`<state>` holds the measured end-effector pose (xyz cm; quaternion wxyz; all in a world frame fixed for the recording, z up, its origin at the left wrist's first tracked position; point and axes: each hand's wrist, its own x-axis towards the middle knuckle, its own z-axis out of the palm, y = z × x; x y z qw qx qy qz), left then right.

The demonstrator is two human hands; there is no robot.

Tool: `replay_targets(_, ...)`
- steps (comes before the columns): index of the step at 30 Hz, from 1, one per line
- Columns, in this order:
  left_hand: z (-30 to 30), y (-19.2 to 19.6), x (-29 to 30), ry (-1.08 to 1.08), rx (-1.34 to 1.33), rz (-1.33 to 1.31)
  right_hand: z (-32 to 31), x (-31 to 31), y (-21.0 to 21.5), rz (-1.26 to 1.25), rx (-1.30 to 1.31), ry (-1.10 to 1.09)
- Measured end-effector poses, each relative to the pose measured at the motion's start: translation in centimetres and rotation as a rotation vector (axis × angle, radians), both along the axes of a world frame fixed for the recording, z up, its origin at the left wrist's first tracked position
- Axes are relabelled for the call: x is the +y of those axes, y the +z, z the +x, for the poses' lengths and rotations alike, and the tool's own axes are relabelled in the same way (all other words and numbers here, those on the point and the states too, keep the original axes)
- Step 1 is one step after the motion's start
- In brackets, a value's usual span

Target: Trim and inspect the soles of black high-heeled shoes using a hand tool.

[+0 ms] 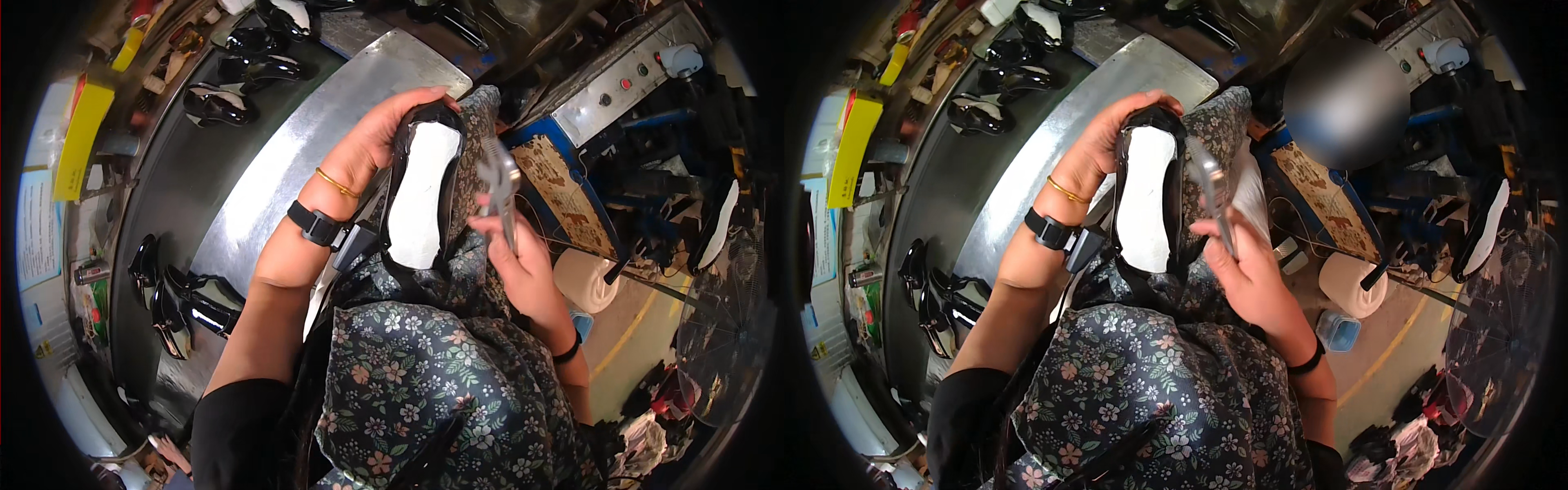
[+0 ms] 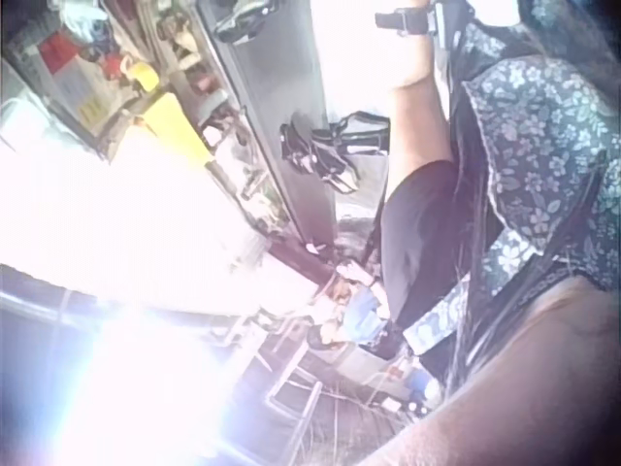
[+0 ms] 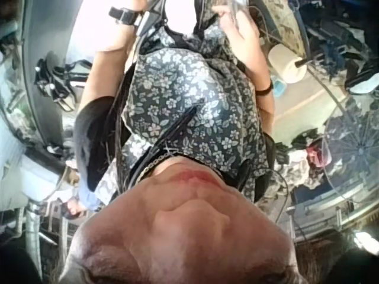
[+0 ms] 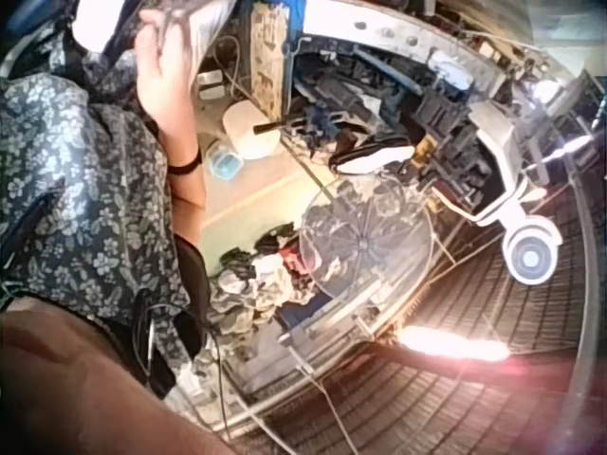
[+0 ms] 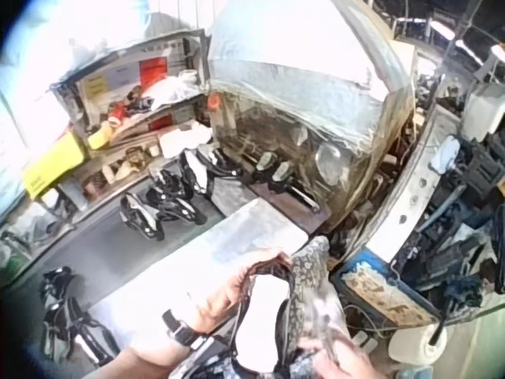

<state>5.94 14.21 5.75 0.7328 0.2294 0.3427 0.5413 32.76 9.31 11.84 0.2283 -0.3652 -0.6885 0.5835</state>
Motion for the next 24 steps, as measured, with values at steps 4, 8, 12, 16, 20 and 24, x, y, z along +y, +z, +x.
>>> replay_targets(4,1.8,0.5,0.8,0.008,-0.047,-0.083,0.8,0.6,-1.0,-0.455,0.163,0.2)
replay_targets(8,2.1,-0.1,0.3,0.024,-0.091,-0.157,0.1,2.2,-0.3,-0.703,0.278,0.203)
replay_targets(12,3.2,0.8,-0.2,0.084,0.027,-0.128,1.2,1.9,-1.2,-0.695,0.372,0.197)
replay_targets(16,4.2,-0.2,-0.4,0.046,-0.032,-0.041,0.4,1.4,-1.8,-0.217,0.035,0.139)
replay_targets(20,5.6,-2.7,-1.3,0.245,0.053,-0.065,0.6,-0.9,-5.7,0.087,-0.228,0.029)
replay_targets(24,5.5,-4.1,-1.4,0.227,0.039,0.023,2.3,0.9,-3.6,-0.41,0.102,0.123)
